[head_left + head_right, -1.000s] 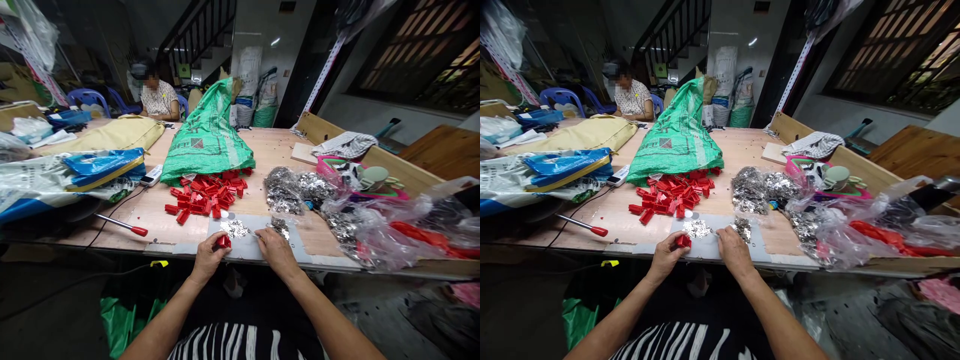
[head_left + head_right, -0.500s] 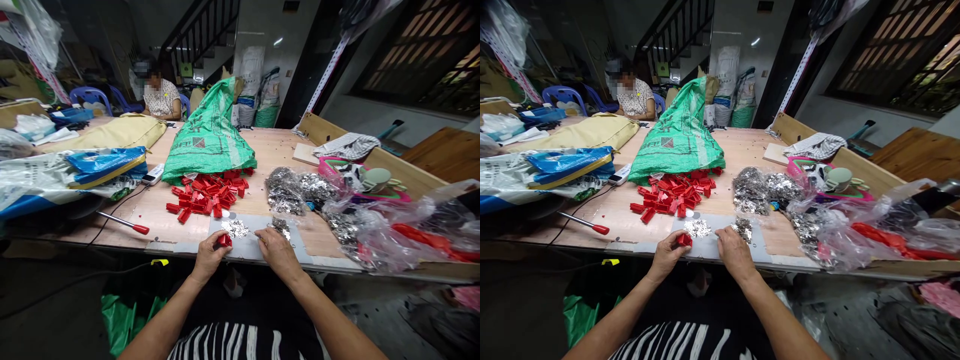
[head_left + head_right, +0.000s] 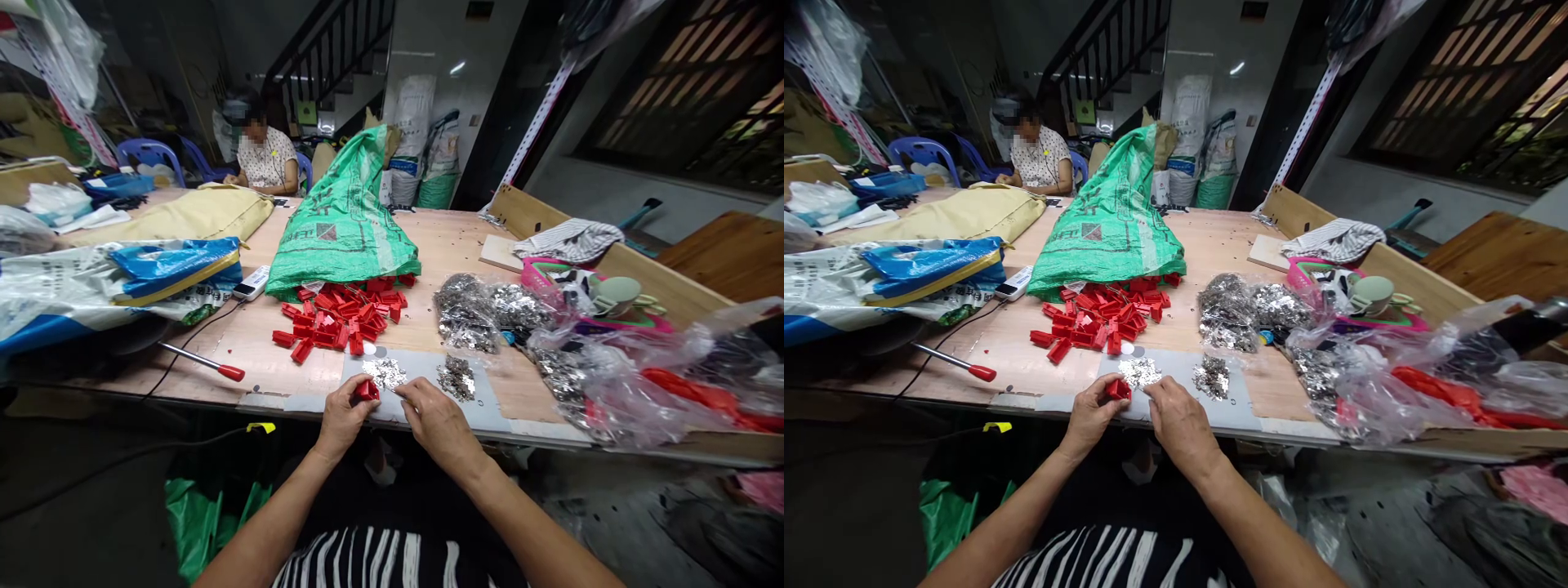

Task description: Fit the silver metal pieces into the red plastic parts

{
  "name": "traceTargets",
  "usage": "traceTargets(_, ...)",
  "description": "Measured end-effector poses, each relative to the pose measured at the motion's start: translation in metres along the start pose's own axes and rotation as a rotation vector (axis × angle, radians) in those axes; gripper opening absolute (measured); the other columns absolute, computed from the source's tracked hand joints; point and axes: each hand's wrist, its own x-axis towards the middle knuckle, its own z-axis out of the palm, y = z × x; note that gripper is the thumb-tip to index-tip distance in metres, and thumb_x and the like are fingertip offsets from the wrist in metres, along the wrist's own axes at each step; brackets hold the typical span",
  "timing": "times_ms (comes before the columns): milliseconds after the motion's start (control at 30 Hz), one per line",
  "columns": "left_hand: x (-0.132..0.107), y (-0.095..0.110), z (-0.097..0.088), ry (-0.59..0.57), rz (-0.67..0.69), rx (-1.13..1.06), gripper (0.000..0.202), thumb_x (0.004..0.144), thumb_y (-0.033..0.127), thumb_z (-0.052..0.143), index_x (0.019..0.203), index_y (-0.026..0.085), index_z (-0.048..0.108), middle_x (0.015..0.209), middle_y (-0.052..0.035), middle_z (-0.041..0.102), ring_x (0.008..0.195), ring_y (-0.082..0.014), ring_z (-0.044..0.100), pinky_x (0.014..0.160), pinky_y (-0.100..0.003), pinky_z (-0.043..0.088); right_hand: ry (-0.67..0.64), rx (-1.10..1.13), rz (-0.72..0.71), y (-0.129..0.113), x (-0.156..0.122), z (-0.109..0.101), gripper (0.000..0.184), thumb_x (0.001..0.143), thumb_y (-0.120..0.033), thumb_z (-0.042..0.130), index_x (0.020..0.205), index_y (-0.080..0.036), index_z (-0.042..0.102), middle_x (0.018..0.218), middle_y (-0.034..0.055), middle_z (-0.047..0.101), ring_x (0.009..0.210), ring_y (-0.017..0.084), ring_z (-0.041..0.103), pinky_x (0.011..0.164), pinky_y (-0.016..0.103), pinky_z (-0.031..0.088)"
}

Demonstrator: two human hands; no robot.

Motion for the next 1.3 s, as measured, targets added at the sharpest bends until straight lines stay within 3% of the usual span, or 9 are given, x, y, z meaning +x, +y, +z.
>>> traceTargets(333, 0.0, 0.003, -0.001, 0.044, 0.016, -0.015, 0.035, 0.073, 0.026, 0.069, 0.107, 0.022, 0.063, 0.098, -0.0019, 0.07, 0.088, -0.0179, 0.064, 0.085, -0.031, 0.048, 0.001, 0.025, -0.022, -0.005, 0.009, 0.003, 0.026, 0.088, -0.01, 0.049, 0.107, -0.021, 0.063, 0.098, 0.0056, 0.061, 0.091, 0.017, 0.06, 0.083, 0.026, 0.049)
traceTargets(467, 0.0, 0.001, 0.0, 0.081, 0.018, -0.055, 0.034, 0.073, 0.026, 0.069, 0.106, 0.022, 0.063, 0.098, -0.0023, 0.07, 0.088, -0.0181, 0.065, 0.084, -0.031, 0.049, 0.045, 0.042, 0.007, 0.012, 0.01, 0.002, 0.026, 0.088, -0.01, 0.048, 0.107, -0.021, 0.063, 0.099, 0.0058, 0.061, 0.092, 0.018, 0.06, 0.085, 0.029, 0.048)
traceTargets(733, -0.002, 0.003, -0.001, 0.067, 0.002, -0.061, 0.032, 0.074, 0.024, 0.069, 0.105, 0.021, 0.063, 0.098, -0.0027, 0.07, 0.09, -0.0181, 0.065, 0.085, -0.031, 0.049, -0.112, -0.145, 0.195, 0.041, -0.005, 0.02, 0.035, 0.091, -0.015, 0.043, 0.122, -0.024, 0.057, 0.095, 0.0054, 0.058, 0.082, 0.017, 0.061, 0.07, 0.024, 0.046)
traceTargets(1000, -0.003, -0.002, -0.001, 0.073, 0.012, -0.21, 0.032, 0.073, 0.024, 0.07, 0.103, 0.019, 0.062, 0.099, -0.0044, 0.068, 0.091, -0.0174, 0.064, 0.086, -0.029, 0.05, 0.038, 0.327, 0.126, 0.049, -0.011, 0.026, 0.033, 0.094, -0.024, 0.034, 0.122, -0.022, 0.052, 0.111, 0.008, 0.058, 0.102, 0.02, 0.056, 0.089, 0.035, 0.045)
traceTargets(1200, -0.015, 0.011, -0.002, 0.083, 0.012, -0.193, 0.032, 0.072, 0.023, 0.072, 0.103, 0.02, 0.064, 0.102, -0.0064, 0.068, 0.096, -0.0202, 0.064, 0.089, -0.032, 0.049, -0.068, 0.759, 0.097, 0.036, -0.012, 0.023, 0.036, 0.095, -0.035, 0.034, 0.126, -0.02, 0.045, 0.094, 0.0052, 0.057, 0.065, 0.014, 0.053, 0.067, 0.029, 0.048)
traceTargets(1300, -0.02, 0.02, -0.002, 0.098, 0.014, -0.184, 0.032, 0.072, 0.023, 0.072, 0.103, 0.021, 0.065, 0.103, -0.0067, 0.068, 0.097, -0.0212, 0.063, 0.09, -0.033, 0.049, -0.073, 0.873, 0.044, 0.031, -0.011, 0.019, 0.038, 0.095, -0.036, 0.038, 0.131, -0.022, 0.042, 0.094, 0.0044, 0.055, 0.065, 0.012, 0.05, 0.066, 0.028, 0.048)
